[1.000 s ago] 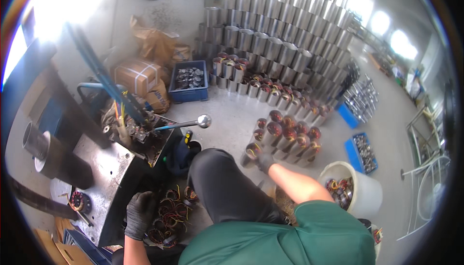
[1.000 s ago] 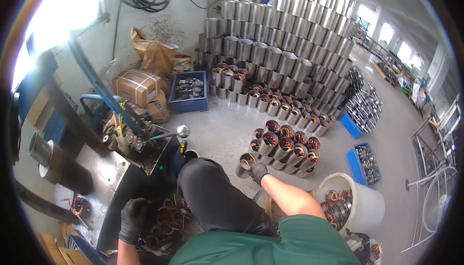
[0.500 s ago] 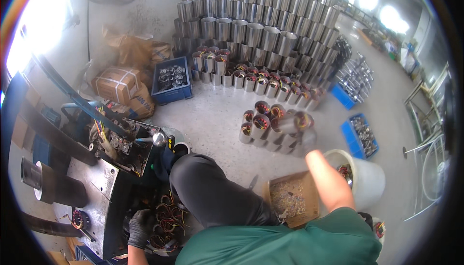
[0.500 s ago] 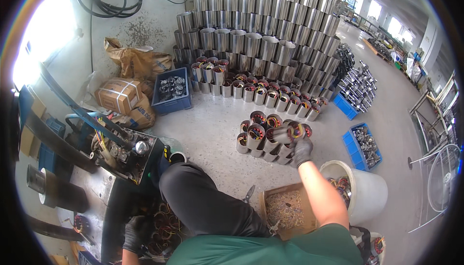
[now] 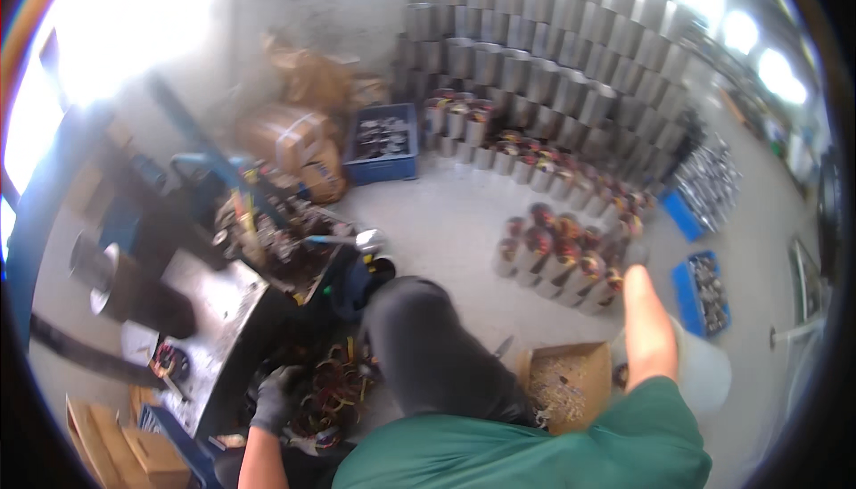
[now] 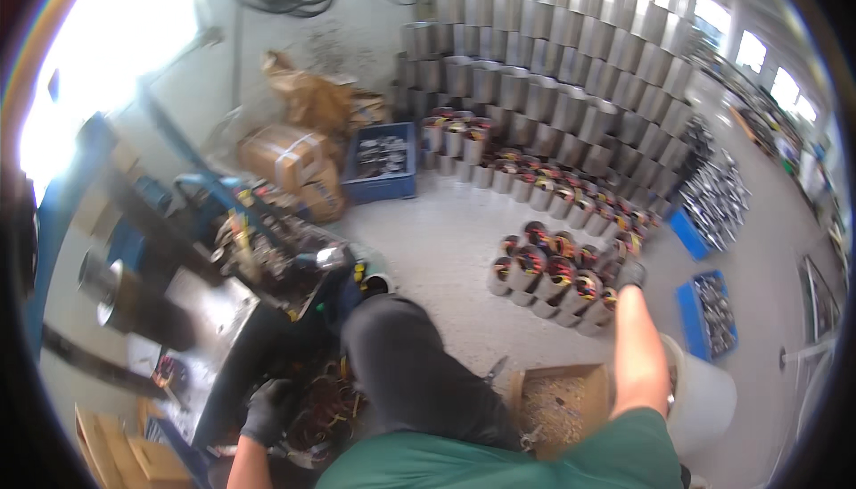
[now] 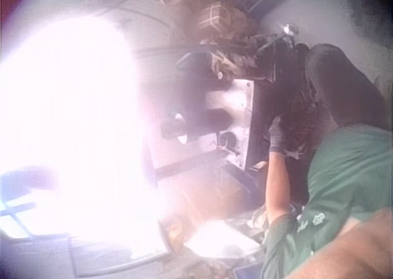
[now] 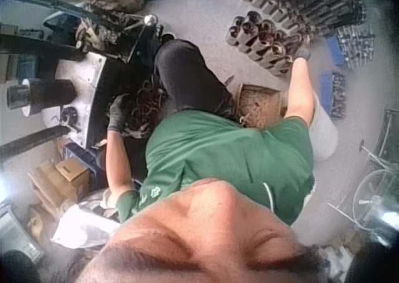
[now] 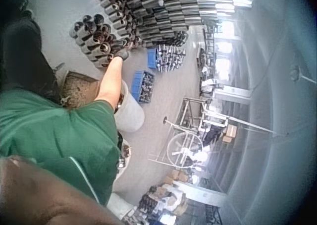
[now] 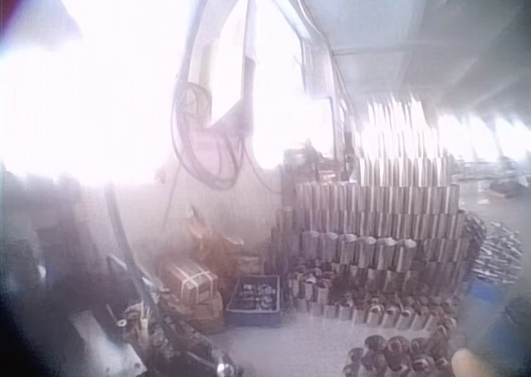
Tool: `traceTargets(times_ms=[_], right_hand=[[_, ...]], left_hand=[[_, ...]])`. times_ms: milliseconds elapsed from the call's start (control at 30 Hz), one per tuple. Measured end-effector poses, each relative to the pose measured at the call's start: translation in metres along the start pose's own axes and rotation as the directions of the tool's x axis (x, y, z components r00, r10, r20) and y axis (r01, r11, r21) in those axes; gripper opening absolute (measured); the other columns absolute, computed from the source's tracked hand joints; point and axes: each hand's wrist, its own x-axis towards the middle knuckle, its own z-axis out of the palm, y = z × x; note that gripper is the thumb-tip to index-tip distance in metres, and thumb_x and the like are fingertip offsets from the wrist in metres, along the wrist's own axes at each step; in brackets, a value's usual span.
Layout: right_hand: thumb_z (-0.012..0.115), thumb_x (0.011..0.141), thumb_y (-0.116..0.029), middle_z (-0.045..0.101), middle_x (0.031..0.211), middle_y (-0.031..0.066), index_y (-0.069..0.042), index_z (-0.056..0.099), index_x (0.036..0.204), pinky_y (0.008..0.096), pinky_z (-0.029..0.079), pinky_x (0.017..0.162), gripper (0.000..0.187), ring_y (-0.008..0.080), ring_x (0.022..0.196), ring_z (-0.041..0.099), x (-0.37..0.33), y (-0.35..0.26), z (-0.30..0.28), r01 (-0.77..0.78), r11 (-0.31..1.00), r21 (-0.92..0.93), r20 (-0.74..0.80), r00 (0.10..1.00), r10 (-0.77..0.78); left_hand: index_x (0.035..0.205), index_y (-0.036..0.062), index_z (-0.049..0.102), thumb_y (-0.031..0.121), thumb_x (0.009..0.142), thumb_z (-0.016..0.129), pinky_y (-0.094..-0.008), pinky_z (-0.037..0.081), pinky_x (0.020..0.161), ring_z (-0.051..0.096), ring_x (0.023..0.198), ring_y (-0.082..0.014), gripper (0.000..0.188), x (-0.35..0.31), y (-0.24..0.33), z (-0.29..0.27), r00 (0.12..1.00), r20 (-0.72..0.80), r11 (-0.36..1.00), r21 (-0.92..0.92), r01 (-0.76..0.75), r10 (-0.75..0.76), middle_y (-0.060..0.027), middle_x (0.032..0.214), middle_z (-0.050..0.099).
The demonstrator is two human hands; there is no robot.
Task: Operating a hydraulic press to assemble motor components and inspecting the motor stator.
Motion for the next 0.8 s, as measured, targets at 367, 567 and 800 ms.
traceTargets(times_ms=[367, 567, 800], right_hand=[[0.06, 0.102, -0.027, 0.063, 0.128, 0.0056, -0.017, 0.057, 0.135, 0.0413, 0.055, 0.093, 0.035, 0.0224, 0.107, 0.063, -0.308, -0.045, 0.115, -0.03, 1.0, 0.002, 0.786, 0.618, 0.016], [0.068, 0.096, -0.022, 0.073, 0.094, 0.0114, -0.007, 0.059, 0.11, 0.0547, 0.037, 0.122, 0.023, 0.025, 0.099, 0.071, -0.564, -0.182, 0.227, 0.58, 0.551, 0.6, 0.777, -0.257, -0.575], [0.068, 0.086, -0.008, 0.07, 0.12, 0.0179, -0.004, 0.068, 0.12, 0.0438, 0.055, 0.095, 0.035, 0.0411, 0.11, 0.067, -0.729, -0.188, 0.335, 0.309, 0.514, 0.8, 0.466, -0.86, -0.209]], left_hand=[[0.118, 0.0121, 0.071, 0.019, 0.089, 0.076, -0.045, 0.059, 0.076, 0.071, 0.089, -0.0363, 0.031, -0.018, -0.038, -0.058, 0.92, -0.385, 0.985, 0.173, -0.004, 0.072, -0.0158, 0.101, 0.069], [0.122, 0.0062, 0.066, 0.012, 0.091, 0.076, -0.0426, 0.057, 0.079, 0.071, 0.089, -0.0314, 0.033, -0.032, -0.099, -0.107, 0.333, -0.872, 0.89, -0.211, 0.403, -0.358, -0.0148, 0.102, 0.069], [0.136, 0.01, 0.061, 0.028, 0.094, 0.072, -0.0492, 0.054, 0.098, 0.069, 0.111, -0.0411, 0.047, -0.037, -0.136, -0.116, 0.379, -0.7, 0.723, -0.285, 0.63, -0.606, -0.0244, 0.122, 0.068]])
